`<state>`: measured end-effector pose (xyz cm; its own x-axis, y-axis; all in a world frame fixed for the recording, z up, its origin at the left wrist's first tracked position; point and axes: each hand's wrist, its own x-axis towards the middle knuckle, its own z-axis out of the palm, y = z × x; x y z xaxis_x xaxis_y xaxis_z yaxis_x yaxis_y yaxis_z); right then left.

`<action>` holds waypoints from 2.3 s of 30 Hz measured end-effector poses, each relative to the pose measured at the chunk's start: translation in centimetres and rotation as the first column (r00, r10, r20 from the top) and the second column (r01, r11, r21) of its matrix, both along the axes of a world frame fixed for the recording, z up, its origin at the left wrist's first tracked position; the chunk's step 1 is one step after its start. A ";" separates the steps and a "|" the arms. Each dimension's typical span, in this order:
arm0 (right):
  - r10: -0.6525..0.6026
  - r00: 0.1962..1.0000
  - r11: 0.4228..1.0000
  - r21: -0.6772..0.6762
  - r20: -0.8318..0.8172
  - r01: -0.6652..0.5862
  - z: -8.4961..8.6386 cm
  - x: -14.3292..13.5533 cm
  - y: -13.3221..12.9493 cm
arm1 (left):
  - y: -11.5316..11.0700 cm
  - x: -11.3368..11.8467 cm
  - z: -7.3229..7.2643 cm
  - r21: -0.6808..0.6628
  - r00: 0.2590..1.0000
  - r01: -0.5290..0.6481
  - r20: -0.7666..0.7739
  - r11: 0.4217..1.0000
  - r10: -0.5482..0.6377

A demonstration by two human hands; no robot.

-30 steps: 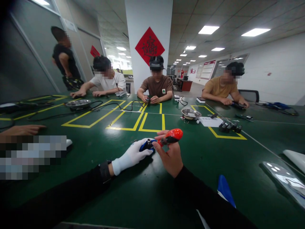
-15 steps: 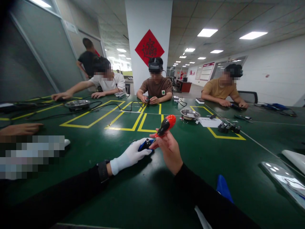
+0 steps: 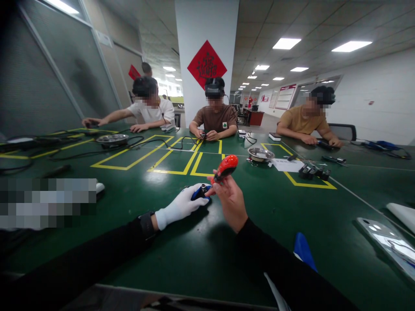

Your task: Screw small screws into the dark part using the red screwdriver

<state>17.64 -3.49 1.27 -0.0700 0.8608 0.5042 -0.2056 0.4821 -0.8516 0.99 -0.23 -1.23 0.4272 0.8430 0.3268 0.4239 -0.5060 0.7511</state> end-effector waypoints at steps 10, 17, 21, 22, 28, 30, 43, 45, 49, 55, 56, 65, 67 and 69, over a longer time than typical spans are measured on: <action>0.006 0.998 1.000 -0.007 -0.059 -0.007 -0.3 0.2 0.3 | 0.0 -0.1 -0.2 -0.018 1.000 0.017 0.019 1.000 -0.017; -0.002 1.000 1.000 -0.029 -0.006 0.002 -0.2 0.2 0.3 | 0.1 0.0 -0.2 -0.022 0.999 0.020 0.028 1.000 -0.020; -0.022 0.998 1.000 -0.021 -0.056 0.021 -0.3 0.1 0.5 | 0.1 0.0 -0.1 -0.044 1.000 0.022 0.011 0.999 -0.022; -0.030 0.998 0.999 -0.024 -0.063 0.029 -0.4 0.1 0.5 | 0.1 0.0 -0.1 -0.049 1.000 0.019 0.008 0.999 -0.019; -0.003 0.999 1.000 -0.024 -0.050 0.001 -0.3 0.3 0.2 | 0.0 -0.1 -0.2 -0.035 1.000 0.012 -0.002 0.999 -0.012; 0.014 0.999 1.000 -0.018 -0.041 -0.015 -0.1 0.3 0.0 | -0.1 -0.1 0.0 -0.033 1.000 0.011 -0.017 0.999 -0.011; 0.007 0.998 1.000 -0.030 -0.062 -0.009 -0.2 0.3 0.1 | -0.2 -0.2 0.0 -0.001 1.000 0.014 -0.028 1.000 -0.014; 0.040 0.998 0.999 -0.026 -0.057 -0.042 -0.1 0.3 -0.1 | -0.2 -0.2 0.2 -0.016 0.999 0.021 -0.035 1.000 -0.021; 0.007 1.000 1.000 -0.019 0.002 -0.007 -0.1 0.3 -0.2 | -0.2 -0.2 0.1 -0.007 0.999 -0.008 -0.046 1.000 0.007; -0.019 1.000 1.000 0.011 0.009 0.018 -0.2 0.1 0.2 | -0.1 -0.1 -0.2 0.011 0.999 -0.016 -0.052 1.000 0.016; -0.015 1.000 1.000 0.014 0.005 0.015 -0.2 0.1 0.2 | -0.1 -0.1 -0.2 0.005 0.998 -0.017 -0.053 1.000 0.017; -0.023 1.000 1.000 0.014 -0.014 0.023 -0.4 0.0 -0.1 | -0.2 -0.1 0.0 -0.041 0.999 -0.017 -0.038 0.999 0.015; -0.079 0.997 0.996 0.040 -0.023 0.080 -0.4 -0.1 0.0 | -0.1 0.0 -0.2 -0.030 0.999 -0.030 -0.040 0.999 0.029; -0.110 0.994 0.993 0.039 -0.012 0.110 -0.3 -0.2 0.0 | 0.0 0.0 -0.4 -0.035 0.999 -0.026 -0.043 0.999 0.025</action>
